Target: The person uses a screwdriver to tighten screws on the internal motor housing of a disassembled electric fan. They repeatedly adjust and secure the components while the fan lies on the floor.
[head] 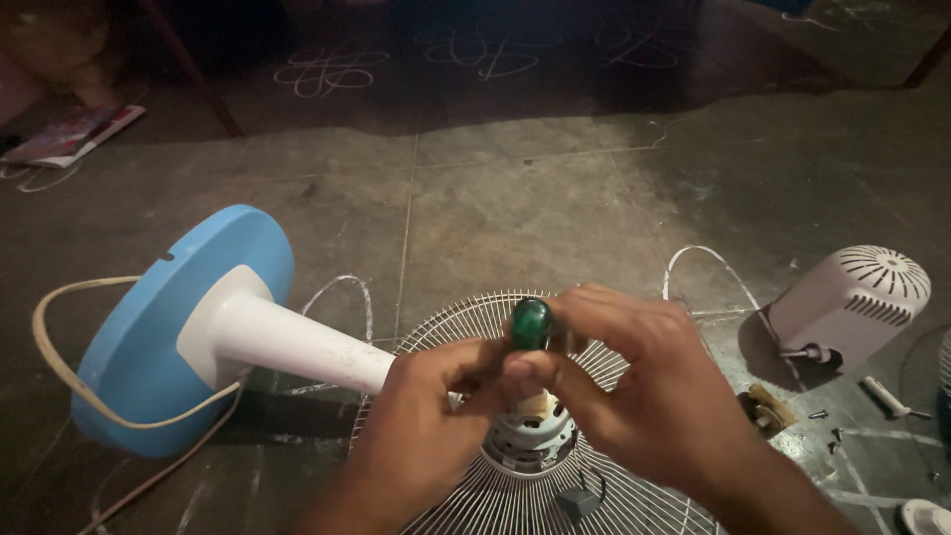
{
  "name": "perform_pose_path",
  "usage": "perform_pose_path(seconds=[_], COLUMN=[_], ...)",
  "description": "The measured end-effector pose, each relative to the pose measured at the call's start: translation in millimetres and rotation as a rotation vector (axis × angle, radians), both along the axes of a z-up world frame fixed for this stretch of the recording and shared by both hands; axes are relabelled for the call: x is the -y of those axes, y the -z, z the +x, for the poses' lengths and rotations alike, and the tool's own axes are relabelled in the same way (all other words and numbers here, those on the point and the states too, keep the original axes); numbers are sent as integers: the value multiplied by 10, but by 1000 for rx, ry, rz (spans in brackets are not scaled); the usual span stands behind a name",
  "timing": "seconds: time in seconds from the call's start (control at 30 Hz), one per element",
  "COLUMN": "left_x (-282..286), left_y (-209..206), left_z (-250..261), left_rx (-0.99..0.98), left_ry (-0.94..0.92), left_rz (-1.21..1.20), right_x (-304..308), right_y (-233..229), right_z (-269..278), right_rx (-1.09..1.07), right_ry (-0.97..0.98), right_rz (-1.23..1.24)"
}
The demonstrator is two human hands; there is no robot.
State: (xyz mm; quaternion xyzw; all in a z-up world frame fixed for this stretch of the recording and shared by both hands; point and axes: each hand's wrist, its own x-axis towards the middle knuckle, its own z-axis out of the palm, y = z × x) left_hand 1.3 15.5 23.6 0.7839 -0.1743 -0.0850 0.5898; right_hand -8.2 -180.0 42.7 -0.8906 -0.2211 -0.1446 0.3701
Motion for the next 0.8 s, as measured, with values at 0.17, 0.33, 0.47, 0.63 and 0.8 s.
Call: perform_pose_path(seconds=[0.17, 0.33, 0.47, 0.63, 0.8], left_x=[10, 7, -44, -19, -23], left_y=[27, 77, 101, 212, 278], left_z=[-21, -5, -13, -36, -26], left_rx=[94, 102, 255, 232, 254], left_ry=[-76, -152, -114, -102, -79], left_rz=[81, 100, 86, 0, -36], right_x=[-43, -141, -359, -604, -675], right_y=[-77, -289, -370, -248, -120], right_z=[10, -29, 1, 37, 149], right_rx=[-89, 264, -226, -312, -210], right_ry=[-75, -195, -106, -24, -114], right_rz=[88, 182, 632, 764, 824])
